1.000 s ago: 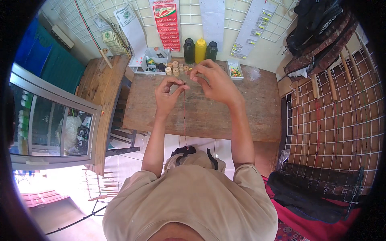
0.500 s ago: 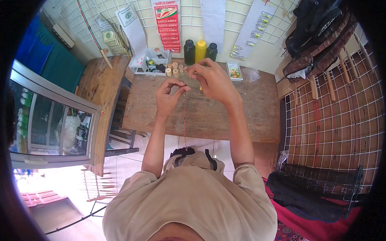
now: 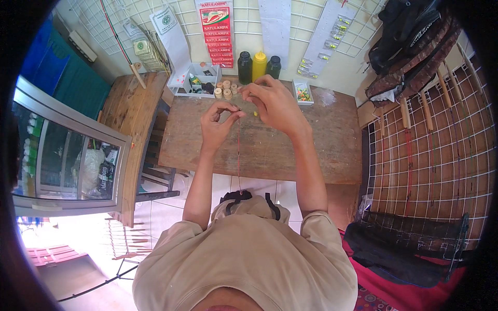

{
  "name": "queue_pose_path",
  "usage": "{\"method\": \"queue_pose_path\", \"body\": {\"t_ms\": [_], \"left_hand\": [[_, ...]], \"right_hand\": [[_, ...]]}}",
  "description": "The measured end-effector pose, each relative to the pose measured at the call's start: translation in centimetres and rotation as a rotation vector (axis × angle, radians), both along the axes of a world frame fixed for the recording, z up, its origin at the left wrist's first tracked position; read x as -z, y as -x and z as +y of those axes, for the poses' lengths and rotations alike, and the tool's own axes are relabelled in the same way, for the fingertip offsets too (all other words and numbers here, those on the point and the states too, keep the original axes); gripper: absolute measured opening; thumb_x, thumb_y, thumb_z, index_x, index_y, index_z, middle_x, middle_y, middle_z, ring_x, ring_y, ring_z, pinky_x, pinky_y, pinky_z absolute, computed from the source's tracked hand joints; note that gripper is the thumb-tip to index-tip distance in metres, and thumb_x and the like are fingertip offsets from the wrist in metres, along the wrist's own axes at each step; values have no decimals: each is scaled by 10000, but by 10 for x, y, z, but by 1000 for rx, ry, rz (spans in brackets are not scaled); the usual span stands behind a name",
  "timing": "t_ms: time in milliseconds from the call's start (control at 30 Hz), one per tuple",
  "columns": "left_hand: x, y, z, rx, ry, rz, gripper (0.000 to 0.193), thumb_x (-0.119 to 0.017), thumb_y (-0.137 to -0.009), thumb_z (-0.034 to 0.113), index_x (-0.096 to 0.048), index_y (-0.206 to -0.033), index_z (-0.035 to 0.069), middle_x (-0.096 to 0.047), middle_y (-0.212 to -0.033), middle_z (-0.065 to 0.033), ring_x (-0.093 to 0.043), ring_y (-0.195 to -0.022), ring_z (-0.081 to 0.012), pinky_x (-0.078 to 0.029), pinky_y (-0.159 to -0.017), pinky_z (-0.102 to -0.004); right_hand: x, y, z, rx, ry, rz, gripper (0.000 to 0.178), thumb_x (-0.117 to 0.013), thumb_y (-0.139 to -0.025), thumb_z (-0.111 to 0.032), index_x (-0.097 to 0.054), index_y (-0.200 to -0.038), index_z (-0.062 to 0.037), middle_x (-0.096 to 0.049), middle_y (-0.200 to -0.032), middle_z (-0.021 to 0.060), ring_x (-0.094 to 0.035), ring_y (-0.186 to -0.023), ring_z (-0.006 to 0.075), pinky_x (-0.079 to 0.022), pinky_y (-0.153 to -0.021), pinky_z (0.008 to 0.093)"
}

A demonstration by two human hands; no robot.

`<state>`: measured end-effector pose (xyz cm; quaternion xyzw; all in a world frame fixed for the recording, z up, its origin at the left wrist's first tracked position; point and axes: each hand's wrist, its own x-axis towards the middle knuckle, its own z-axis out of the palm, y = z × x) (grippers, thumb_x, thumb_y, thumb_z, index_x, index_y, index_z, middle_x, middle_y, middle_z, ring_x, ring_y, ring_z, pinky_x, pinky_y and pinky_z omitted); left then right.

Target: Assembling components of a fishing rod by threading and securing cork handles onto the rod blank.

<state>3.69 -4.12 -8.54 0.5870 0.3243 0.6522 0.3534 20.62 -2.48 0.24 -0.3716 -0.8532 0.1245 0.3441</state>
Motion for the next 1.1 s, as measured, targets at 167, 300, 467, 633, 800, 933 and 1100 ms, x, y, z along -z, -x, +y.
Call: {"method": "queue_pose_path", "body": {"t_ms": [167, 300, 467, 633, 800, 933, 1100], "left_hand": [[0, 0, 1, 3, -3, 1, 146, -727, -743, -17, -617, -836, 7, -647, -788, -44, -615, -741, -94, -485, -672, -229], [-3, 0, 0, -12, -2, 21, 142, -729, -742, -16, -631, -844, -2, -655, -803, -48, -622, -745, -99, -490, -671, -231], [0, 2, 1, -31, 7, 23, 128, -722, -750, -18, -646, -853, -13, -669, -823, -59, -634, -759, -107, -496, -674, -232], [-5, 5, 0, -16, 112, 64, 143, -678, -778, -73, -645, -914, -42, -666, -896, -81, -625, -832, -120, -504, -748, -242], [2, 9, 6, 4, 108, 46, 116, -661, -811, -44, -647, -926, -44, -664, -899, -81, -625, -839, -121, -503, -757, -244], [5, 11, 10, 18, 131, 32, 107, -647, -828, -36, -643, -934, -48, -661, -901, -85, -628, -845, -128, -503, -763, -250], [6, 18, 15, 39, 110, 24, 112, -639, -831, -42, -631, -943, -49, -657, -911, -94, -629, -857, -138, -502, -784, -259]], "right_hand": [[-2, 0, -2, 19, 36, -9, 249, -586, -710, 115, -624, -910, -30, -644, -1005, 48, -550, -933, 263, -504, -769, 360], [-3, -2, 2, -73, -92, -69, 208, -627, -712, 66, -636, -888, -45, -624, -1080, 41, -545, -948, 264, -467, -819, 371], [-5, 0, 2, -60, -100, -74, 170, -652, -714, 27, -644, -864, -52, -613, -1102, 38, -535, -974, 263, -454, -823, 367], [-4, 2, 5, -43, -99, -81, 148, -666, -722, -5, -661, -858, -61, -615, -1080, 43, -537, -984, 259, -456, -822, 367], [-2, 6, 7, -31, -81, -68, 151, -669, -726, -10, -666, -867, -67, -615, -1080, 46, -537, -981, 259, -456, -827, 366], [1, 8, 9, -3, -95, -47, 185, -689, -719, -25, -662, -894, -77, -589, -1104, 56, -514, -1013, 271, -452, -835, 374], [0, 16, 2, 62, -129, 29, 193, -721, -710, -77, -655, -891, -86, -546, -1049, 62, -477, -1008, 277, -435, -849, 380]]}}
